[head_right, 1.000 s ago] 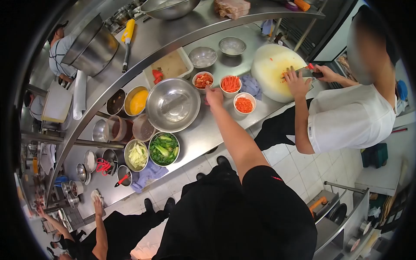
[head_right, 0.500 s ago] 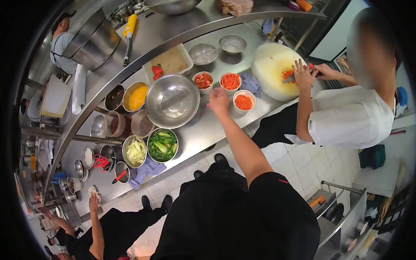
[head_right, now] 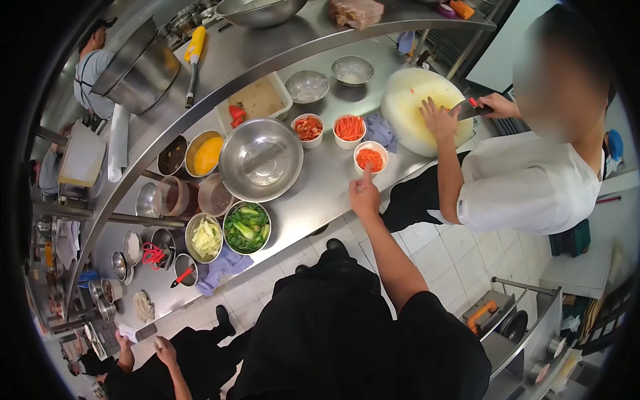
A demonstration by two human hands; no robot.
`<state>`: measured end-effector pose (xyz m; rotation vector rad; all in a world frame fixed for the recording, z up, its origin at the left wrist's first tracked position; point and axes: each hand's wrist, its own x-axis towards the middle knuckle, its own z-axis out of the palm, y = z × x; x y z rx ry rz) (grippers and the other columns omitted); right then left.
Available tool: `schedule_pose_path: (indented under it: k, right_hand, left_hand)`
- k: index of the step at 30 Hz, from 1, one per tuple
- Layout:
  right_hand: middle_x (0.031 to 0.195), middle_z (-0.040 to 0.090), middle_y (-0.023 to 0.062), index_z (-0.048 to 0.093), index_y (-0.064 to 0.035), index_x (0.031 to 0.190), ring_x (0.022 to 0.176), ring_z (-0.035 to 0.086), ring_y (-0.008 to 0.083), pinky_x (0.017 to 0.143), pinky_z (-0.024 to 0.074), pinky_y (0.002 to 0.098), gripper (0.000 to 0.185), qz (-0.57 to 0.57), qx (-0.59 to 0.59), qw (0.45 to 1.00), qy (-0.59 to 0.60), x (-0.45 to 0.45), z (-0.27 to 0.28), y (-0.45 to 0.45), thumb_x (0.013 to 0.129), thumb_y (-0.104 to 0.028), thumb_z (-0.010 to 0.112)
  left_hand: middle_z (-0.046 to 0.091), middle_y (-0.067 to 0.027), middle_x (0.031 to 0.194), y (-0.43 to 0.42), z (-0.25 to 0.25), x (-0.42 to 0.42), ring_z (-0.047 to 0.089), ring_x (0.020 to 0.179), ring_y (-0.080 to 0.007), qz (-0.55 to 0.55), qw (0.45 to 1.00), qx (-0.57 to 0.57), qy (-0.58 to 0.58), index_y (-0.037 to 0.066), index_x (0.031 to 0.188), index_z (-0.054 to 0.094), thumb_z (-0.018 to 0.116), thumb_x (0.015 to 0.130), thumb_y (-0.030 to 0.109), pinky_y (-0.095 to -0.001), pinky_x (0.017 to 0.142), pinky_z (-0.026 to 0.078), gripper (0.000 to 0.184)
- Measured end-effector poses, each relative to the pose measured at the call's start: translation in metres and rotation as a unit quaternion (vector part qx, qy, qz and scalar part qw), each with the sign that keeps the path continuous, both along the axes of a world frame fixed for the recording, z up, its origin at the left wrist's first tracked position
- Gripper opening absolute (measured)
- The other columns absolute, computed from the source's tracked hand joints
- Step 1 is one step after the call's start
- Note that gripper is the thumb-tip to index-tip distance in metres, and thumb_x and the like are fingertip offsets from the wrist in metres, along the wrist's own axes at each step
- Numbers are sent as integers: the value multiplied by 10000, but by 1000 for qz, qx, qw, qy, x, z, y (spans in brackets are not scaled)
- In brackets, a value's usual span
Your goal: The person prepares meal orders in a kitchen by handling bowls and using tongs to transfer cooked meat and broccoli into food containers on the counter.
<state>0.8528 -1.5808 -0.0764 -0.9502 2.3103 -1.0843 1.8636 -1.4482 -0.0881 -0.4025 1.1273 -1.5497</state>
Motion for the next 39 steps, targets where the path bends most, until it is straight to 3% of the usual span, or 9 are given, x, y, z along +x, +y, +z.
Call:
schedule_pose_path:
  k: [2,11,14,17,21,24,27,30,39]
  right_hand:
    - [983,709,179,375,-59,1511,841,697,332,753,545,413,650,51,-86,994,54,3,0,-20,915,-162,613]
    - [1128,651,241,455,43,1362,743,717,355,607,619,462,547,-47,-40,884,-464,16,21,-178,956,-293,602]
    - [1175,610,262,411,52,1366,751,719,390,616,627,500,543,-107,-17,894,-435,21,-5,-200,950,-242,600]
    - [1080,633,247,434,70,1274,738,725,395,583,632,489,420,-143,-58,902,-403,25,6,-198,951,-160,571]
    - [909,681,232,446,95,1178,594,707,341,510,616,418,339,-100,-111,913,-380,16,29,-202,965,-148,546]
    - [894,695,230,455,84,1137,603,712,325,505,610,400,286,-64,-151,912,-377,-7,37,-206,970,-134,536]
    - [886,711,229,483,75,1080,598,711,298,506,603,373,262,-37,-154,912,-377,-37,62,-187,981,-165,516]
    - [878,719,222,523,69,1035,600,711,277,516,598,359,269,14,-140,925,-353,-75,84,-157,973,-192,509]
    - [905,725,207,545,32,1041,668,712,252,613,613,387,261,10,-69,929,-362,-113,61,-112,968,-214,493]
  left_hand:
    - [659,-41,1209,27,-5,-45,602,1125,-152,-213,789,-172,-550,86,1240,649,568,1014,374,-255,1006,443,375]
    - [610,-26,1201,143,-65,-100,578,1038,-136,-306,864,143,-372,130,1298,589,602,992,299,-277,955,447,350]
    - [509,-51,1376,-61,55,-15,522,1172,-163,-164,696,-108,-691,83,1427,445,548,1027,241,-309,1064,365,442]
    - [407,-76,1550,-375,383,45,466,1306,-190,186,401,-229,-867,37,1557,300,495,1063,183,-341,1173,283,551]
    - [381,-62,1567,-391,421,-75,507,1277,-186,187,349,-142,-907,56,1549,343,542,1049,234,-315,1133,335,566]
    - [474,-77,1488,-418,434,-94,564,1192,-168,-63,398,-615,-677,28,1506,425,582,1033,239,-290,1042,413,541]
    - [639,-86,1261,-430,420,-96,594,1098,-119,109,-48,-67,-991,-11,1364,589,609,1014,185,-259,919,479,401]
    - [685,-98,1182,-447,410,-53,626,1064,-129,105,36,-79,-991,-21,1266,652,642,993,197,-268,899,500,350]
    - [716,-121,1091,-20,-177,-373,645,1008,-169,-461,101,-132,-872,-22,1135,679,617,942,156,-317,873,505,270]
